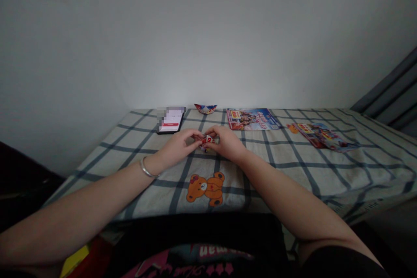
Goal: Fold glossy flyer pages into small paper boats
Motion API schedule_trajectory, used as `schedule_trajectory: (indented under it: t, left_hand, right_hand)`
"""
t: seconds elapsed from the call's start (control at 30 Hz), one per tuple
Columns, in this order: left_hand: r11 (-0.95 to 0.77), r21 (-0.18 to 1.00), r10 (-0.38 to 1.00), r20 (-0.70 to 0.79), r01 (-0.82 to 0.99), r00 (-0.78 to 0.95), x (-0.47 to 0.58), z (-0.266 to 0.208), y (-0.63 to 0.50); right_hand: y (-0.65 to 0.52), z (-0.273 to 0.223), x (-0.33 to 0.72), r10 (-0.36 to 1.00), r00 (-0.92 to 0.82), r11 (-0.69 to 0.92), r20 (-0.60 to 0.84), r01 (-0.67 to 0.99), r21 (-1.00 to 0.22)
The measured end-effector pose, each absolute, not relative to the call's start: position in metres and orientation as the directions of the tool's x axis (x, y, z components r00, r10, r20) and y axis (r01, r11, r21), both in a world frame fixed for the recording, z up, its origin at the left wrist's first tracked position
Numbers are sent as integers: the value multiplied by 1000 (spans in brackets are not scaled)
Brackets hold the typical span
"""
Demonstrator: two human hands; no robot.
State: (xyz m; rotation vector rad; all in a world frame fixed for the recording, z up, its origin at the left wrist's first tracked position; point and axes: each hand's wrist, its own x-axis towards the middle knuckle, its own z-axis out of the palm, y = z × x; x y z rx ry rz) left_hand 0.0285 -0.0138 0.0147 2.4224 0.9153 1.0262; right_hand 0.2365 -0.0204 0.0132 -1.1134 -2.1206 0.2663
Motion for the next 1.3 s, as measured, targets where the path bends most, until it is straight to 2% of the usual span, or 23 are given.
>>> schedule_trajectory:
  t: [0.1, 0.23, 0.57, 0.83, 1.3]
  left_hand:
    - [-743, 496, 669, 548, 449, 502, 28, 15, -12]
    - [-773, 445, 633, 585, 453, 506, 27, 17, -11]
    - [-832, 344, 549, 624, 436, 555, 29, 19, -16]
    - [-840, 318, 537, 602, 440, 590, 28, 20, -16]
    - [-837, 407, 547, 628, 365, 554, 27, 20, -14]
  right_hand:
    - [-21, 15, 238, 756, -347, 628, 555, 623, -466]
    - [-23, 19, 239, 678, -385, 692, 626, 623, -365]
    - [-31, 22, 232, 596, -471, 747, 651, 622, -234]
    - [-30, 21, 234, 627, -462, 749, 627, 581, -320]
    - [-24, 19, 238, 620, -428, 770, 658, 493, -404]
